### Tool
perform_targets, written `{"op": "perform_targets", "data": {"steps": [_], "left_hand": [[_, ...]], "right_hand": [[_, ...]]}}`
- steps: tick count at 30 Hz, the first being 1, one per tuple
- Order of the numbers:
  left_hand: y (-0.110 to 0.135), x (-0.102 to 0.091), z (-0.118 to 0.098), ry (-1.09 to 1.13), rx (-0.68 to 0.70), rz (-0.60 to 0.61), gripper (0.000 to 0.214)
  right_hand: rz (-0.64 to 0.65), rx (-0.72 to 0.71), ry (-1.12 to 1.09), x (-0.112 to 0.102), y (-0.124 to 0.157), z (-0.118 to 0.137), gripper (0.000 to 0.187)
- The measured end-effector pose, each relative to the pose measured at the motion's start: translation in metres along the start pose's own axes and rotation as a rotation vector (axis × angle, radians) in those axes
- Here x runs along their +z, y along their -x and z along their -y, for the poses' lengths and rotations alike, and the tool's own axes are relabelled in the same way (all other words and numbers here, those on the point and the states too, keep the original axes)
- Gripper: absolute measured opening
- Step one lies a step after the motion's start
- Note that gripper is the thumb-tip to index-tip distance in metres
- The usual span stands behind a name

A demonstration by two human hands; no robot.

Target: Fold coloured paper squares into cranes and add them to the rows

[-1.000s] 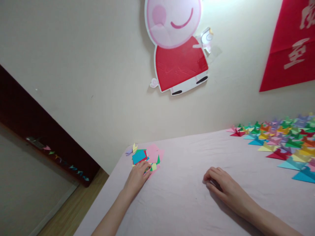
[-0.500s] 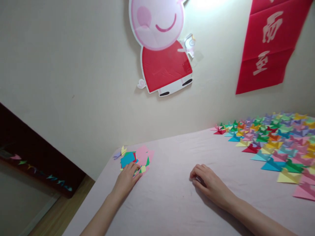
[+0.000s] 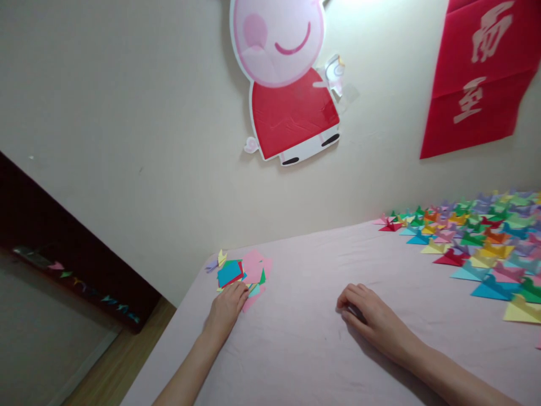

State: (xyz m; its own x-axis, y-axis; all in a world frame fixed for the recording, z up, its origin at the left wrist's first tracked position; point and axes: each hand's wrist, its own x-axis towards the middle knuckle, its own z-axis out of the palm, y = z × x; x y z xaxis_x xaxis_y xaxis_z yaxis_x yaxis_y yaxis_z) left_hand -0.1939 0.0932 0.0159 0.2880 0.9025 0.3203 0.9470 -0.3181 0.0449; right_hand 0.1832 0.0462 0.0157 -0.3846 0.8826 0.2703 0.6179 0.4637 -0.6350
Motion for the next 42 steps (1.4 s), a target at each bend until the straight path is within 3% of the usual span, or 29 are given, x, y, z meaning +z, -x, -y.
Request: {"op": "perform_targets", "data": {"steps": [8, 13, 25, 36, 39, 42], "left_hand": [[-0.001, -0.006, -0.014, -0.005, -0.229, -0.021, 0.016], [-0.009, -0.011, -0.028, -0.022, -0.276, -0.026, 0.018], [-0.014, -0.013, -0.049, 0.008, -0.159, -0.197, 0.022], [-0.01, -0.013, -0.064, 0.13, -0.117, -0.127, 0.017], [-0.005, -0.014, -0.086, 0.174, -0.058, -0.151, 0.016], [0.005, -0.014, -0.126, 0.268, 0.086, -0.144, 0.016]], "right_hand": [[0.006, 0.006, -0.006, 0.002, 0.0, -0.002, 0.013], [0.011, 0.017, -0.012, 0.001, -0.001, 0.0, 0.014], [-0.033, 0.033, -0.006, -0.003, -0.001, 0.006, 0.016], [-0.036, 0.02, 0.007, -0.003, 0.0, 0.004, 0.014], [-0.088, -0.012, -0.03, -0.001, 0.002, 0.003, 0.016], [-0.16, -0.122, -0.037, 0.003, 0.004, 0.003, 0.034]]}}
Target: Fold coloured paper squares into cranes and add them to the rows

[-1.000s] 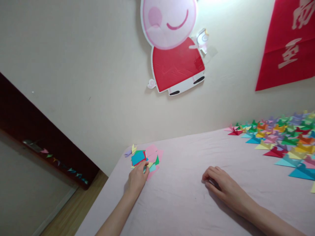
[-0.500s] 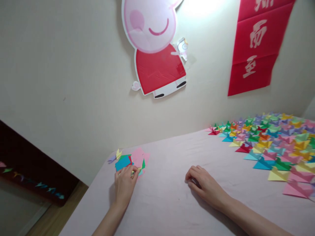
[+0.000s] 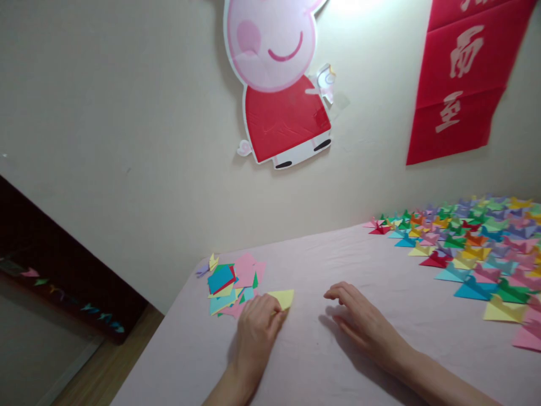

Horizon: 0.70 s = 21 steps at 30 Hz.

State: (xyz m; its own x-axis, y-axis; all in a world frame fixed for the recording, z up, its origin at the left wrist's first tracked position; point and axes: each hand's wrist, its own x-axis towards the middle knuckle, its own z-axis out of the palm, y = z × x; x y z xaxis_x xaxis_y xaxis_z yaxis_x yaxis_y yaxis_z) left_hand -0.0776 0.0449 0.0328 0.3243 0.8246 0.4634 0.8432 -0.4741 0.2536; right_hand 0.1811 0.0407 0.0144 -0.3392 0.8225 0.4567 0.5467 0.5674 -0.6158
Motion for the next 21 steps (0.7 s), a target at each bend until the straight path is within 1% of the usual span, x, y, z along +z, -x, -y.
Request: {"op": "perform_targets", "data": {"steps": [2, 3, 5, 6, 8, 11, 13, 15, 17, 19, 21], "left_hand": [[0.005, 0.008, -0.028, 0.081, 0.132, 0.035, 0.013], [0.007, 0.011, -0.04, 0.127, 0.178, 0.039, 0.011], [0.011, 0.017, -0.056, 0.21, 0.236, 0.029, 0.009], [0.013, 0.019, -0.062, 0.246, 0.236, 0.029, 0.01], [0.017, 0.022, -0.067, 0.283, 0.21, 0.078, 0.015], [0.022, 0.026, -0.069, 0.26, 0.162, 0.225, 0.029], [0.026, 0.029, -0.07, 0.23, 0.165, 0.311, 0.037], [0.032, 0.034, -0.071, 0.207, 0.187, 0.364, 0.046], [0.037, 0.041, -0.071, 0.193, 0.198, 0.386, 0.059], [0.042, 0.047, -0.07, 0.184, 0.192, 0.384, 0.072], [0.046, 0.051, -0.069, 0.162, 0.185, 0.374, 0.078]], "right_hand": [[0.021, -0.063, 0.053, 0.001, 0.001, 0.002, 0.042], [0.053, -0.081, 0.094, 0.001, 0.002, 0.002, 0.041], [0.129, -0.108, 0.173, -0.001, 0.004, 0.003, 0.03], [0.157, -0.124, 0.206, -0.004, 0.005, 0.003, 0.025], [0.181, -0.169, 0.262, -0.011, 0.009, 0.0, 0.02], [0.204, -0.234, 0.332, -0.024, 0.016, -0.008, 0.019], [0.244, -0.233, 0.343, -0.032, 0.022, -0.013, 0.02], [0.287, -0.171, 0.304, -0.035, 0.027, -0.015, 0.021], [0.31, -0.055, 0.224, -0.035, 0.029, -0.015, 0.022], [0.295, 0.072, 0.146, -0.033, 0.028, -0.014, 0.024], [0.266, 0.18, 0.104, -0.029, 0.023, -0.014, 0.026]]}}
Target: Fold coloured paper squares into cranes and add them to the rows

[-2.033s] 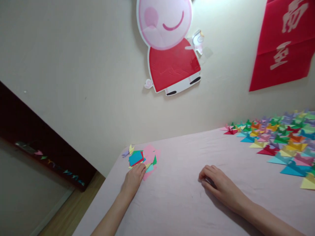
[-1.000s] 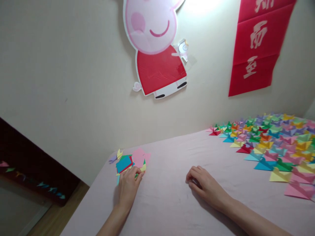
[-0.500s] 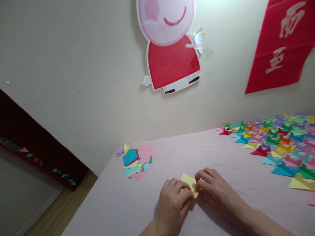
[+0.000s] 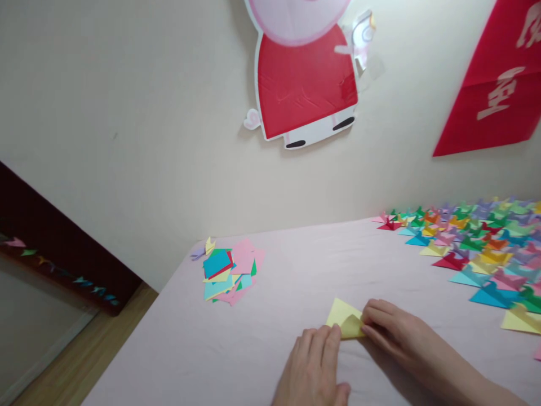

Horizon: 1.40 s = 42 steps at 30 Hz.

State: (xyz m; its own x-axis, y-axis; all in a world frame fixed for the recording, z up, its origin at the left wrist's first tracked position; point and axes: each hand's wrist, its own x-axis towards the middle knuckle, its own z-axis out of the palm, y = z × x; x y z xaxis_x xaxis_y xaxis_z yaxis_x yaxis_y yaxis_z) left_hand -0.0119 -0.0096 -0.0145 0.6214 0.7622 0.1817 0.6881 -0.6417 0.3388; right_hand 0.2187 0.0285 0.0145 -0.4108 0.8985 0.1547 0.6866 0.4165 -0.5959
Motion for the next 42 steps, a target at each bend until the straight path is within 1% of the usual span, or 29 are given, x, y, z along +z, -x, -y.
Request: {"op": "perform_targets", "data": {"steps": [2, 5, 9, 15, 18, 21, 24, 27, 30, 33, 35, 38, 42], "left_hand": [[0.0, 0.003, 0.001, -0.041, -0.017, -0.008, 0.077], [-0.004, 0.006, 0.0, -0.076, -0.039, -0.013, 0.068], [-0.008, 0.006, -0.002, -0.065, -0.05, -0.018, 0.064], [-0.014, 0.006, -0.001, -0.042, -0.062, -0.015, 0.06], [-0.016, 0.007, 0.0, -0.052, -0.043, -0.009, 0.058], [-0.018, 0.006, 0.001, -0.083, -0.009, 0.001, 0.059], [-0.019, 0.002, 0.0, -0.13, 0.022, 0.014, 0.06], [-0.019, -0.005, -0.002, -0.171, 0.039, 0.02, 0.055], [-0.019, -0.008, -0.004, -0.224, 0.046, -0.025, 0.052], [-0.019, -0.008, -0.005, -0.283, 0.075, -0.096, 0.051], [-0.019, -0.008, -0.007, -0.311, 0.089, -0.121, 0.049], [-0.021, -0.01, -0.008, -0.325, 0.091, -0.105, 0.046], [-0.022, -0.015, -0.01, -0.332, 0.091, -0.051, 0.046]], "right_hand": [[-0.001, 0.091, -0.018, 0.001, -0.007, 0.002, 0.026], [0.021, 0.198, -0.02, 0.002, -0.018, 0.003, 0.023], [0.007, 0.242, -0.023, 0.004, -0.024, 0.002, 0.012], [-0.007, 0.242, -0.032, 0.007, -0.023, -0.002, 0.01], [-0.025, 0.242, -0.026, 0.007, -0.023, -0.002, 0.009], [-0.037, 0.247, -0.014, 0.008, -0.025, -0.001, 0.012], [-0.039, 0.241, -0.005, 0.007, -0.026, 0.001, 0.015], [-0.032, 0.235, 0.011, 0.006, -0.026, 0.003, 0.017], [-0.019, 0.234, 0.029, 0.006, -0.026, 0.003, 0.02], [-0.012, 0.233, 0.04, 0.007, -0.026, 0.003, 0.019], [-0.012, 0.233, 0.054, 0.008, -0.026, 0.003, 0.02], [-0.021, 0.22, 0.068, 0.007, -0.025, 0.007, 0.019], [-0.019, 0.185, 0.057, 0.007, -0.02, 0.014, 0.01]]}}
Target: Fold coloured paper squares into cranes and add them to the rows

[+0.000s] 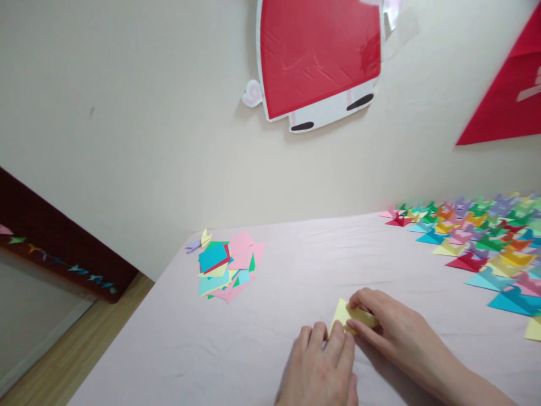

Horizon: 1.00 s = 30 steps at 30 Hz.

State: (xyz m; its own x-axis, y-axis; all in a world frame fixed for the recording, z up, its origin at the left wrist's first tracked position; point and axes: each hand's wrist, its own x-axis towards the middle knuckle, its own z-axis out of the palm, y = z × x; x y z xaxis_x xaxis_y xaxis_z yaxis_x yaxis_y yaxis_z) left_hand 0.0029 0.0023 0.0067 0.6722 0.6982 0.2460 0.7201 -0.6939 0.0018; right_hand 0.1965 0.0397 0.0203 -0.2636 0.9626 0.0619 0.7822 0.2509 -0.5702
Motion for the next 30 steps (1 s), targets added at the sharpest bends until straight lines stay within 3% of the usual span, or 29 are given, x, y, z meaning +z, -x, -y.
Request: {"op": "perform_targets", "data": {"steps": [10, 25, 30], "left_hand": [[-0.001, -0.005, -0.001, -0.031, -0.003, 0.032, 0.045], [0.03, 0.008, 0.005, -0.168, -0.067, -0.277, 0.039], [0.037, 0.004, 0.01, -0.129, -0.085, -0.181, 0.043]], "right_hand": [[-0.098, -0.06, 0.048, 0.011, 0.009, -0.006, 0.015], [-0.16, -0.004, 0.02, -0.003, 0.02, -0.044, 0.02], [-0.125, 0.012, -0.047, -0.009, 0.017, -0.044, 0.021]]}}
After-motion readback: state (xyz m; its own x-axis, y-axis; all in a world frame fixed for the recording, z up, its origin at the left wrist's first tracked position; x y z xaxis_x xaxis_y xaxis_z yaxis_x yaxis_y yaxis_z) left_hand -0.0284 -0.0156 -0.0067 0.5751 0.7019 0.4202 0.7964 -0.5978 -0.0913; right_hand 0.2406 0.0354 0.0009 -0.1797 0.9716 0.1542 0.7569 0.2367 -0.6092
